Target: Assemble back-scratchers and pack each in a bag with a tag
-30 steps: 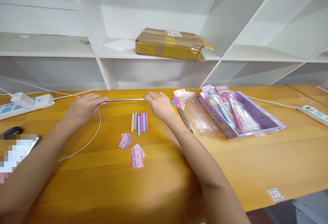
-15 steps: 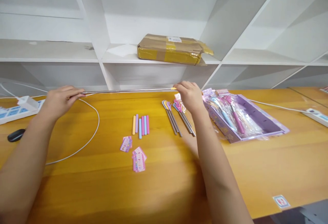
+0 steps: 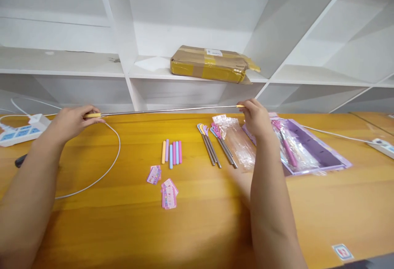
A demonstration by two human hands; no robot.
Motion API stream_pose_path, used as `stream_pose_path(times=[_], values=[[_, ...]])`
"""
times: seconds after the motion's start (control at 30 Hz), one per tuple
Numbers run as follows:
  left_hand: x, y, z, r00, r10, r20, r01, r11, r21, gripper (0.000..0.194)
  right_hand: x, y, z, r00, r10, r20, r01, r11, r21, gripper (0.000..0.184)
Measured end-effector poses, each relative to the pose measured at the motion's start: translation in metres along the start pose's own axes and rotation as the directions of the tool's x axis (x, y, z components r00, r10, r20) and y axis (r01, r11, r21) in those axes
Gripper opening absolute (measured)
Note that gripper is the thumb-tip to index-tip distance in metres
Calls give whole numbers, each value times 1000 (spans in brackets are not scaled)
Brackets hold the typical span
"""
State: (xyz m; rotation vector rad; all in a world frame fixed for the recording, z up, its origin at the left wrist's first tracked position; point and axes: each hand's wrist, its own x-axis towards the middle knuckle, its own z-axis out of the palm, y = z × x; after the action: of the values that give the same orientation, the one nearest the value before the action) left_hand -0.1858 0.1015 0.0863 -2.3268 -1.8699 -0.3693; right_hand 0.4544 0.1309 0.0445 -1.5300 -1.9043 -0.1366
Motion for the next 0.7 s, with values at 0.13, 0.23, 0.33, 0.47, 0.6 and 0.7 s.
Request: stream_pose_path(times=[0.13,0.23,0.33,0.47,0.6,0.7], values=[[-2,22,-6,998,-60,11,58,988,145,25,-1,1,-4,992,84,95,-88,995,42,19],[-3,32,-6,999,-33,2,31,976,213,21,-3,1,-6,986,118,116,-124,991,45,19],[-4,34,-4,1000,-13,10,10,968,251,24,-2,3,-5,983,139,122,-145,989,41,18],[-5,33,-4,1000,1,3,-1,972,235,23,-1,6,-2,979,153,135,-160,986,41,19],[-7,35,-6,1000,11,-13,-8,981,194,20,-2,9,-1,977,164,139,-170,985,34,21],[-8,35,-10,1000,11,-7,-10,987,161,15,-2,10,-1,981,161,109,-165,986,22,25]])
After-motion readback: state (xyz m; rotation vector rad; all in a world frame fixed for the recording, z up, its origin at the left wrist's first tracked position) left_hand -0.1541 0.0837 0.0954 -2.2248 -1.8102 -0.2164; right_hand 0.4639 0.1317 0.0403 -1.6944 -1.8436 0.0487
